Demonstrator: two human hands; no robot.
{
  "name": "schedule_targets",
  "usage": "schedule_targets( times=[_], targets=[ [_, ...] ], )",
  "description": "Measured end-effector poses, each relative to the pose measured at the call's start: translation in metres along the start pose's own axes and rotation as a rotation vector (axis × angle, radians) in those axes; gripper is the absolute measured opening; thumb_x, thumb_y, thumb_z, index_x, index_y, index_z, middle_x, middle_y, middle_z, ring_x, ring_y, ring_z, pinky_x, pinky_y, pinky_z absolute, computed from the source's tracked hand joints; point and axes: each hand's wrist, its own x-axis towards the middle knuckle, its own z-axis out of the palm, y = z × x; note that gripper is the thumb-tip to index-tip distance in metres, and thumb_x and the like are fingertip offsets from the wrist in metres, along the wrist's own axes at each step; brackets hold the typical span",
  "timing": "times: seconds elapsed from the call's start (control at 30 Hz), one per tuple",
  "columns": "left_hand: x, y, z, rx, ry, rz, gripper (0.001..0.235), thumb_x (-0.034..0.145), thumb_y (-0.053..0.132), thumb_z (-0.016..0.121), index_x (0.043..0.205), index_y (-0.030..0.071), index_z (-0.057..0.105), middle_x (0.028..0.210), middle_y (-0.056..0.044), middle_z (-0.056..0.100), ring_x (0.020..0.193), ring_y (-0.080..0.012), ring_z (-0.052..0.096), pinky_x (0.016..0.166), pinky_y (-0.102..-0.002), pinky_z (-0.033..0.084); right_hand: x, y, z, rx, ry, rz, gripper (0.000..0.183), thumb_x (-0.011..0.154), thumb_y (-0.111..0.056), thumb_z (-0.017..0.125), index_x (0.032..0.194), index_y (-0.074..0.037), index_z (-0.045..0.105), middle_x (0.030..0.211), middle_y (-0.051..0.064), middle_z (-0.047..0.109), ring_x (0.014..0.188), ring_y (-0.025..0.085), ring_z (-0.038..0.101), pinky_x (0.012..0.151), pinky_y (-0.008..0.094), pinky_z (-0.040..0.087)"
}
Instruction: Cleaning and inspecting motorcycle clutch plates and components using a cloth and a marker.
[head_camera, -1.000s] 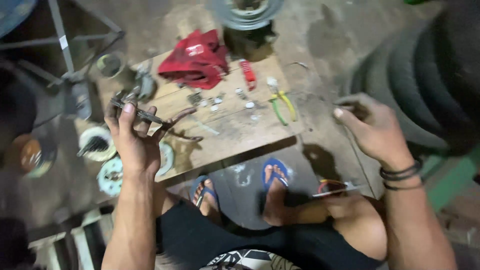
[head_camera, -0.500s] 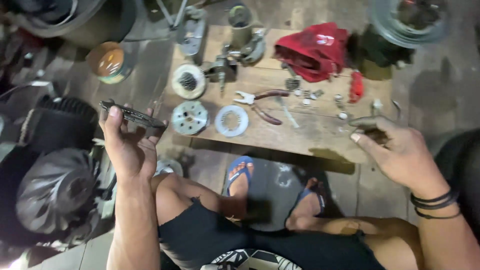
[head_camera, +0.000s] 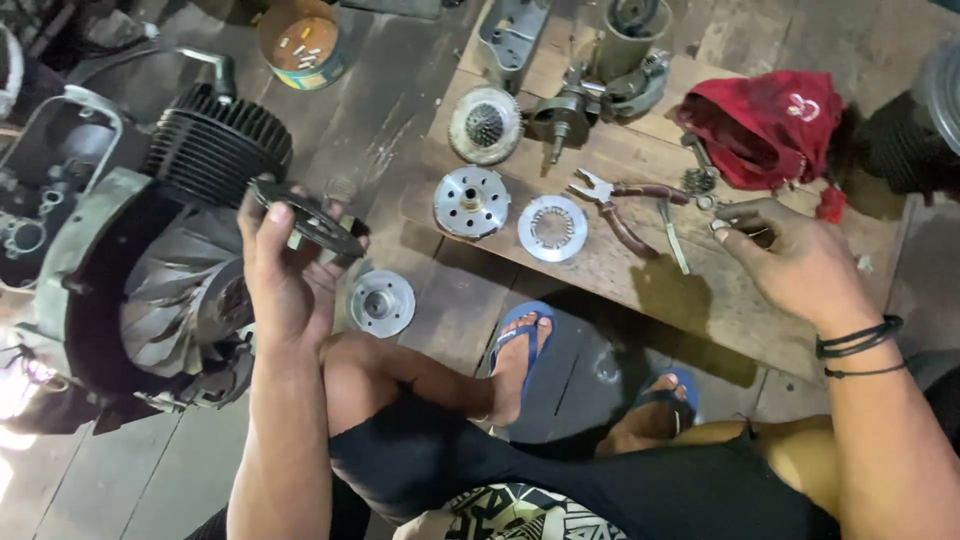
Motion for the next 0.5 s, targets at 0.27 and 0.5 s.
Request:
schedule_targets(
  times=[0.27,0.5],
  targets=[
    [0.002,-0.012,0.004,0.028,0.011,-0.075,0.057,0.087,0.024,0.068,0.139,0.019,0.047,0.122,-0.007,0.059,0.100,-0.0290,0.070,0.068,-0.048,0.066,0.034,-0.049,0.018,-0.213,-0.402,0.395,0.055,0.105,-0.051,0.049,0.154,-0.027,0.046,0.060,0.005,0.037,0.048,0.018,0.038,0.045,0.033,0.038],
    [0.024,-0.045,0.023,0.094,-0.110,-0.094,0.067,0.091,0.044,0.068,0.145,0.025,0.034,0.146,-0.011,0.040,0.119,-0.0343,0.058,0.082,-0.062,0.064,0.049,-0.022,0.061,-0.461,-0.376,0.208,0.045,0.092,-0.037,0.060,0.117,-0.004,0.078,0.111,0.027,0.078,0.111,0.045,0.072,0.094,0.055,0.058]
  ],
)
